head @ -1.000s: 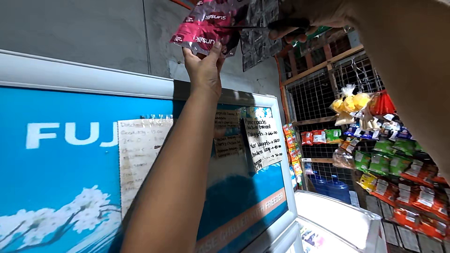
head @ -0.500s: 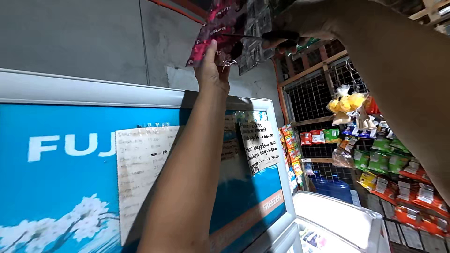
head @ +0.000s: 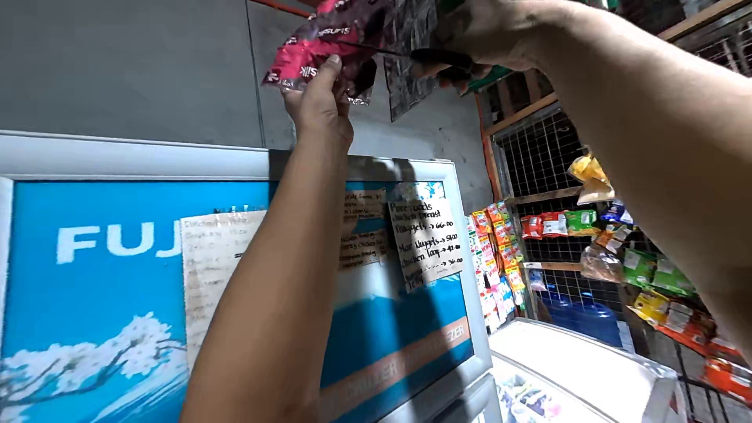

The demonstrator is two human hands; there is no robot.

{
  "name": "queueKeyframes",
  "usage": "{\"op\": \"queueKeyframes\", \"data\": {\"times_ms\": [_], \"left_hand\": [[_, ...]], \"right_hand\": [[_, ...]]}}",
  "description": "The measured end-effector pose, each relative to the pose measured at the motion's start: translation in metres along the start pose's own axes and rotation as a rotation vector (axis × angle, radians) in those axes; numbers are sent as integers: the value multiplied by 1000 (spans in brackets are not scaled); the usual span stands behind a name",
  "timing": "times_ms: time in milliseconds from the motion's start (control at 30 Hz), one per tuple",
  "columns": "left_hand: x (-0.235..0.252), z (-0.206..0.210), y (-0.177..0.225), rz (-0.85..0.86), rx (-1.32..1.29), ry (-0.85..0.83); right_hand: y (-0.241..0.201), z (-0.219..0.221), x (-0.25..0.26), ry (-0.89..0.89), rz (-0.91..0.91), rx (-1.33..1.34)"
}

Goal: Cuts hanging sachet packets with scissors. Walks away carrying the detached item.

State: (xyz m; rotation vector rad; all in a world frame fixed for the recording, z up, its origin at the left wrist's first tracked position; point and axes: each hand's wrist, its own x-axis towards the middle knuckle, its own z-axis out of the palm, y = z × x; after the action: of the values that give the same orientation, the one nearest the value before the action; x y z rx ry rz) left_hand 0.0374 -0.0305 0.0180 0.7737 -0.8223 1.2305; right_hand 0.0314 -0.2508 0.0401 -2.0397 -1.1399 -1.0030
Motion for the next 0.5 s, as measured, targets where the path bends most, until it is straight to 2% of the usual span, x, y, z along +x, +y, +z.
{"op": "queueKeyframes", "data": {"times_ms": [200,500], "left_hand": [[4,-5,7,42,59,-5],[12,-16,13,10,12,-31]], "right_hand": [[9,6,5,-29,-49,58],[-23,8,-1,-13,57,24]]}}
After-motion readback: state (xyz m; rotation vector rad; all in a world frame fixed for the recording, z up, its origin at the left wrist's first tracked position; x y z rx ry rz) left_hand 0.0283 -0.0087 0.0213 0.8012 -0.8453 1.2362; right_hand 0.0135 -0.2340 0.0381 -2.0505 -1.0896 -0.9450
